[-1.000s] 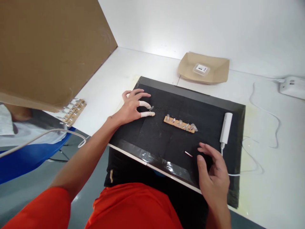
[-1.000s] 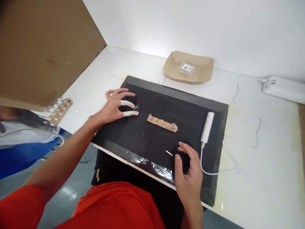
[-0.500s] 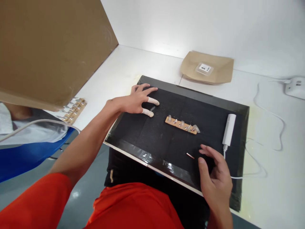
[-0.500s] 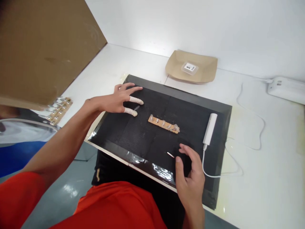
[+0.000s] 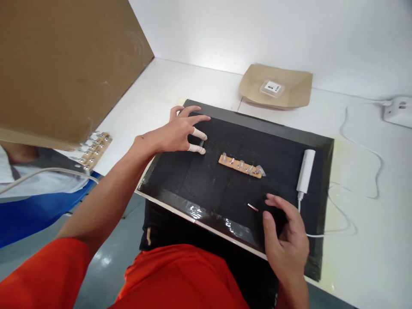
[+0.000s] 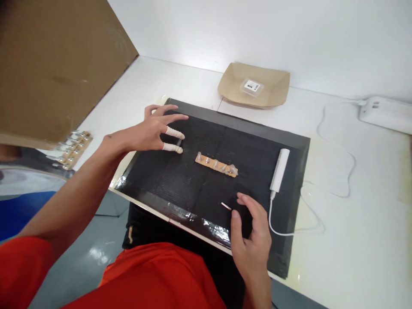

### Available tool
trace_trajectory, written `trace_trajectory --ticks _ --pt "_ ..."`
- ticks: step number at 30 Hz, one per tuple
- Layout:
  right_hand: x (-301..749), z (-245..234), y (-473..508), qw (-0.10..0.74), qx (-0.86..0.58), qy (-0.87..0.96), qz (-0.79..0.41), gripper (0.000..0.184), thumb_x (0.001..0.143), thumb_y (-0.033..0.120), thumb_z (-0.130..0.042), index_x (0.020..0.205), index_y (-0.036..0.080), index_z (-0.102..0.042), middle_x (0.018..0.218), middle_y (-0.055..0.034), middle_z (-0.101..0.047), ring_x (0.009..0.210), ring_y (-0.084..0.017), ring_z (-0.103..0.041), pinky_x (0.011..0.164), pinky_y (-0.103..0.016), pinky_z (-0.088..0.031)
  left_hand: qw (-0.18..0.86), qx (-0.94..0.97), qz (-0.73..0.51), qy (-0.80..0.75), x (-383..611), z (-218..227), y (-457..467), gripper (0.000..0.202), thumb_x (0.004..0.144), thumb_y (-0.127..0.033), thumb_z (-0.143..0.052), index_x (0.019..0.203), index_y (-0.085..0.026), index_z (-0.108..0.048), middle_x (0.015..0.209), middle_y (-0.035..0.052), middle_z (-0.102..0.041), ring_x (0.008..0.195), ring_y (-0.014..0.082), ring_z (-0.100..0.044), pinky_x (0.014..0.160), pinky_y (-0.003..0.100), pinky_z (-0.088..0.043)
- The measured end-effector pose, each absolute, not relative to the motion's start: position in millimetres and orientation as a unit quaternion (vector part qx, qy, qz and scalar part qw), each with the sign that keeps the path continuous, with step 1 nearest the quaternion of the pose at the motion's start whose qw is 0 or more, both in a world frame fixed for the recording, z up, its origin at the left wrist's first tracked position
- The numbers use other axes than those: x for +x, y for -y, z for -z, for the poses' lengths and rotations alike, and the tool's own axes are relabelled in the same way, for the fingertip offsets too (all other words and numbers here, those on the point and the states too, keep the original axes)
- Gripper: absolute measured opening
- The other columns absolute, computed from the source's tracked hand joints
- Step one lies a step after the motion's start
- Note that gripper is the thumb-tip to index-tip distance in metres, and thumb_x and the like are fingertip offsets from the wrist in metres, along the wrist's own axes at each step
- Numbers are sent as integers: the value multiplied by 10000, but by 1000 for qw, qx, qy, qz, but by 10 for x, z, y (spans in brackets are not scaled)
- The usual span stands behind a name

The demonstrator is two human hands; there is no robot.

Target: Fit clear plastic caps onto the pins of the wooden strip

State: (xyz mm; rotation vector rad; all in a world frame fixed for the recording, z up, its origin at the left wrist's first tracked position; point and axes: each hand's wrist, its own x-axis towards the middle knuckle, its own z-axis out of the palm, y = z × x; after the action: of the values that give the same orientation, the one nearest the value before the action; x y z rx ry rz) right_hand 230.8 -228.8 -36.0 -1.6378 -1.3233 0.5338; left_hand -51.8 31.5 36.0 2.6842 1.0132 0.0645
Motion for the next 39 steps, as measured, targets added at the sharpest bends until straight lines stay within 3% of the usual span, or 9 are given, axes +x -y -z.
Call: trace_trajectory --ticks 5,8,15,25,39 --pt "2306 345 2284 470 -662 544 -213 412 947 228 -660 1356 277 -647 1228 -80 -725 1142 -244 -690 1050 -481 -538 151 928 -106 -324 -321 -577 -66 205 928 -460 -799 1017 -275 -807 1520 46 -636 1502 356 -450 1212 631 -215" --pt "2306 349 2283 472 -662 537 -224 403 951 230 -656 1351 282 -649 1236 -78 -724 1124 -239 -693 1050 -481 -542 167 929 -121 -306 -135 -638 66 160 901 -367 -835 1038 -291 -800 1510 22 -648 1495 328 -474 1225 581 -217" --pt "2306 349 2266 469 -655 546 -229 404 966 212 -639 1364 284 -631 1226 -70 -717 1145 -220 -676 1063 -453 -527 186 928 -83 -312 158 -470 162 159 873 -338 -862 1002 -269 -801 1432 46 -709 1444 328 -537 1225 593 -136" --pt "2311 357 2254 469 -651 550 -231 407 978 202 -626 1374 296 -618 1243 -57 -710 1123 -197 -673 1045 -416 -527 183 931 -92 -302 199 -353 125 164 871 -305 -854 1021 -267 -798 1403 54 -727 1405 323 -568 1205 581 -137" --pt "2313 369 2252 470 -646 557 -227 396 990 200 -619 1375 293 -614 1245 -55 -710 1107 -173 -680 1049 -389 -527 188 929 -100 -304 188 -266 98 339 817 -345 -918 1104 -231 -777 1429 99 -707 1391 338 -575 1192 576 -118"
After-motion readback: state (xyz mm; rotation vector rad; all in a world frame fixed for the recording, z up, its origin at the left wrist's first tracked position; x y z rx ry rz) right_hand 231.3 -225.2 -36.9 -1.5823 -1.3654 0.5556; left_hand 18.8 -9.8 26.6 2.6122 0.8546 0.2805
